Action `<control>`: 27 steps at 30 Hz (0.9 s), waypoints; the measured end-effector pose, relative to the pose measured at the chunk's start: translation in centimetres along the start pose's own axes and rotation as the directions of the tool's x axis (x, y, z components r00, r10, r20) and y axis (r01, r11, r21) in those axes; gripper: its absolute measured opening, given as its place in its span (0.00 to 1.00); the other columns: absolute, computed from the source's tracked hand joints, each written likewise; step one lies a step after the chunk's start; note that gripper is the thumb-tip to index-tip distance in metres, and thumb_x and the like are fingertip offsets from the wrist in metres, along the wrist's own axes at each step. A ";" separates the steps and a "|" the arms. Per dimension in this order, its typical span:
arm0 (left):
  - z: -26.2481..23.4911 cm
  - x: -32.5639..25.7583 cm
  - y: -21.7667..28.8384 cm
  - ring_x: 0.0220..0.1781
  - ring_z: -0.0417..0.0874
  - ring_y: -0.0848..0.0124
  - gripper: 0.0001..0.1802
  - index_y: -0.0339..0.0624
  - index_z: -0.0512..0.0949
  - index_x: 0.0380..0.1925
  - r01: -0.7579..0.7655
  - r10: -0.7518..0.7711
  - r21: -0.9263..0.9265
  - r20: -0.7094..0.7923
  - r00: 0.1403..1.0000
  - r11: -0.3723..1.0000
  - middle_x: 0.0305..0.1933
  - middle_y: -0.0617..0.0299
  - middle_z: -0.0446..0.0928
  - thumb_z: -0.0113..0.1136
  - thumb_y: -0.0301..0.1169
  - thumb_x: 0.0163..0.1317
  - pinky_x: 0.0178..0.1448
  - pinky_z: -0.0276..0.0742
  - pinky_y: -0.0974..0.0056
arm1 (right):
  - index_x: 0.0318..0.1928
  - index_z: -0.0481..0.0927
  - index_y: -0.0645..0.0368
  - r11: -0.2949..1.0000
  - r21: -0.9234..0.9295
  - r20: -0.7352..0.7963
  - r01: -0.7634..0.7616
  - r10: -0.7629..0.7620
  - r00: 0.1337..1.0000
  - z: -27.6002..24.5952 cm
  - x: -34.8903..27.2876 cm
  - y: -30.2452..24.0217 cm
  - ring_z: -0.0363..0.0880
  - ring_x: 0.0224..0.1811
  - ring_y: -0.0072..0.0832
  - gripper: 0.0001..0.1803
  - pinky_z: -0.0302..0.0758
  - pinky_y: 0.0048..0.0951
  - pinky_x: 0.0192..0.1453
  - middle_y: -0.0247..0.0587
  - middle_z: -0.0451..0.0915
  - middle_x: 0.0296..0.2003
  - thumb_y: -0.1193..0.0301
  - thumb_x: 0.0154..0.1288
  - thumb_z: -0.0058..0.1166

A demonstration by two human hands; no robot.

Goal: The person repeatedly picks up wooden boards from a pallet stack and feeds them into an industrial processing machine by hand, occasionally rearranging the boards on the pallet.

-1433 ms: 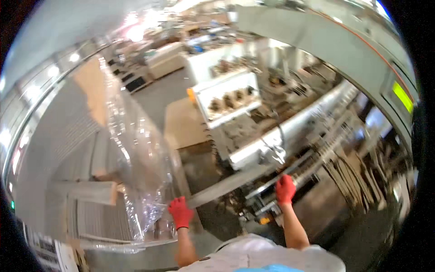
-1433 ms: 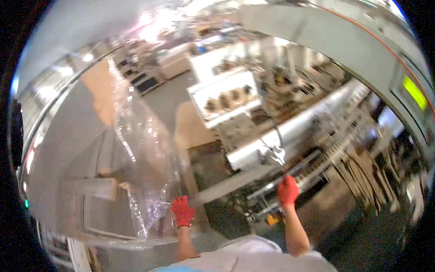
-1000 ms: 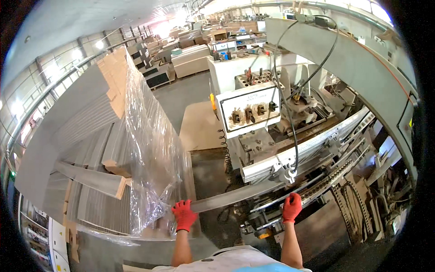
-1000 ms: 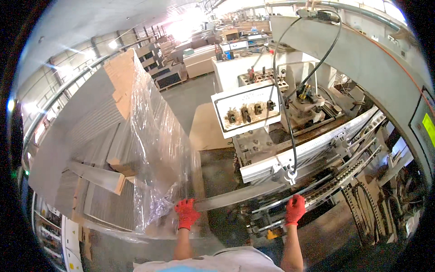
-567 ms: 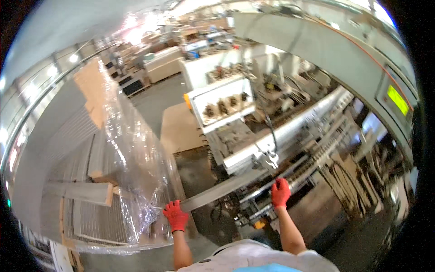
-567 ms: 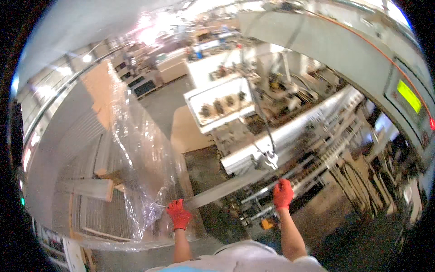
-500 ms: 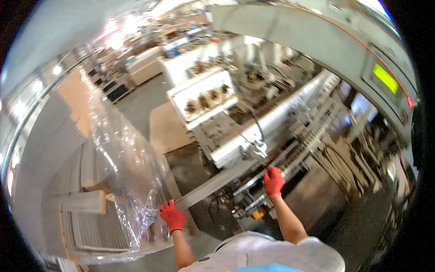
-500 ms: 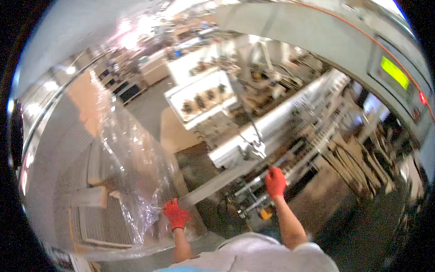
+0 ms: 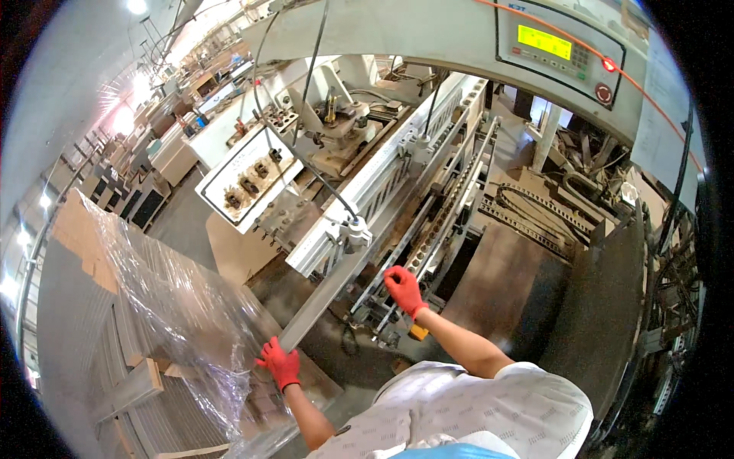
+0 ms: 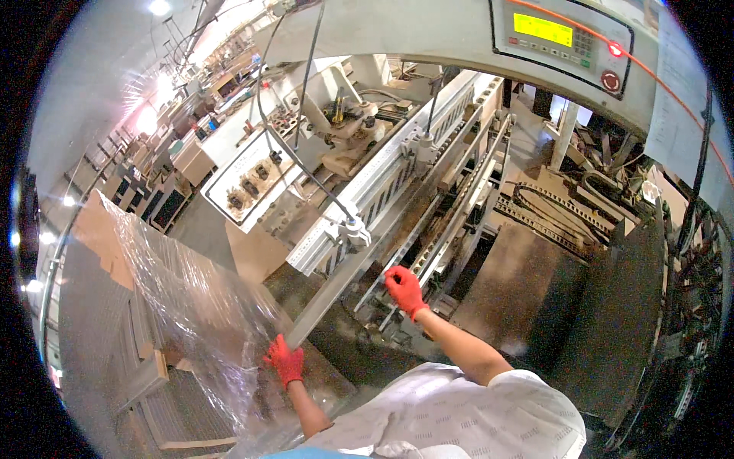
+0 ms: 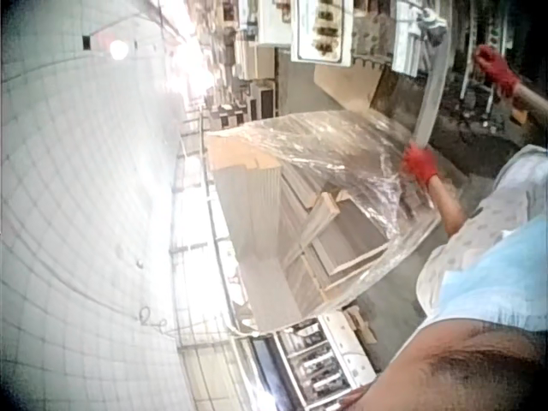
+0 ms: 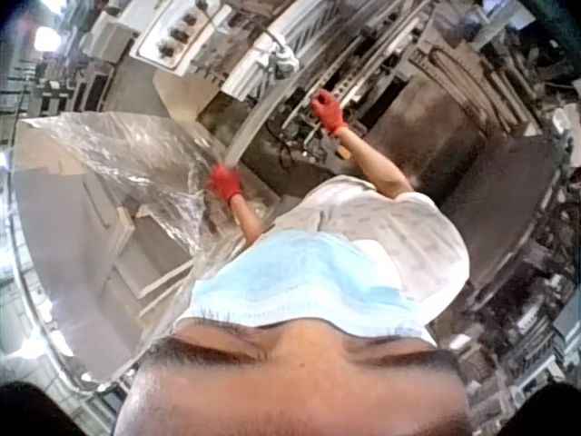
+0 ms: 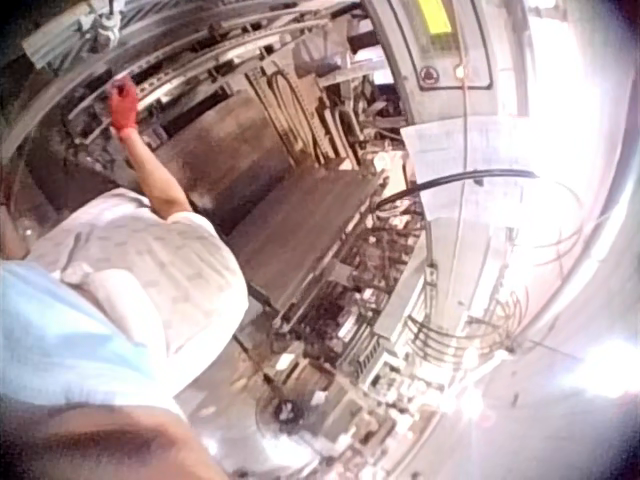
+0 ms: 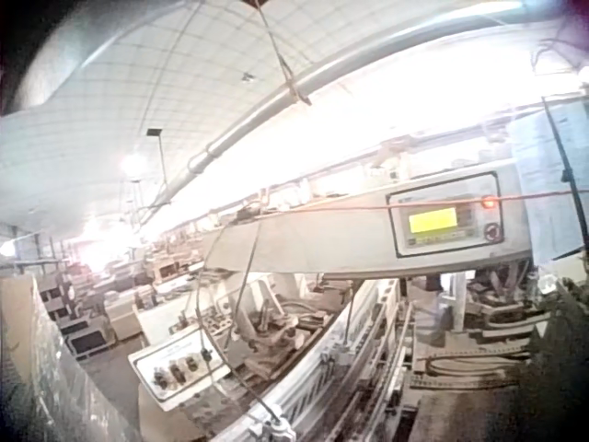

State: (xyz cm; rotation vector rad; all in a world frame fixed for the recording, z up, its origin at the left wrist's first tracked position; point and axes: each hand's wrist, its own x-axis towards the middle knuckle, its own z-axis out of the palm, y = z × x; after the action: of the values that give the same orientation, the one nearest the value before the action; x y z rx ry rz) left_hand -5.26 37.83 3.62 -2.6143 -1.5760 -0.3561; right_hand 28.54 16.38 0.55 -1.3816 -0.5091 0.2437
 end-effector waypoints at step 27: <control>-7.7 -23.0 40.2 0.51 0.83 0.46 0.40 0.40 0.72 0.60 -0.466 0.836 -0.697 0.403 0.372 0.544 0.50 0.44 0.82 0.70 0.53 0.53 0.52 0.78 0.49 | 0.55 0.69 0.64 0.847 0.157 -0.832 -0.508 0.391 0.394 -26.2 -10.8 -5.7 0.77 0.52 0.44 0.39 0.74 0.42 0.58 0.52 0.79 0.49 0.61 0.46 0.75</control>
State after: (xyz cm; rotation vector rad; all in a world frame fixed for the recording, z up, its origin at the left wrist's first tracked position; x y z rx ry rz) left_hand 18.56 -2.39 8.23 -3.7720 -0.1666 0.4892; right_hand 30.98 -12.47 1.21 -1.5508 0.7307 -0.0572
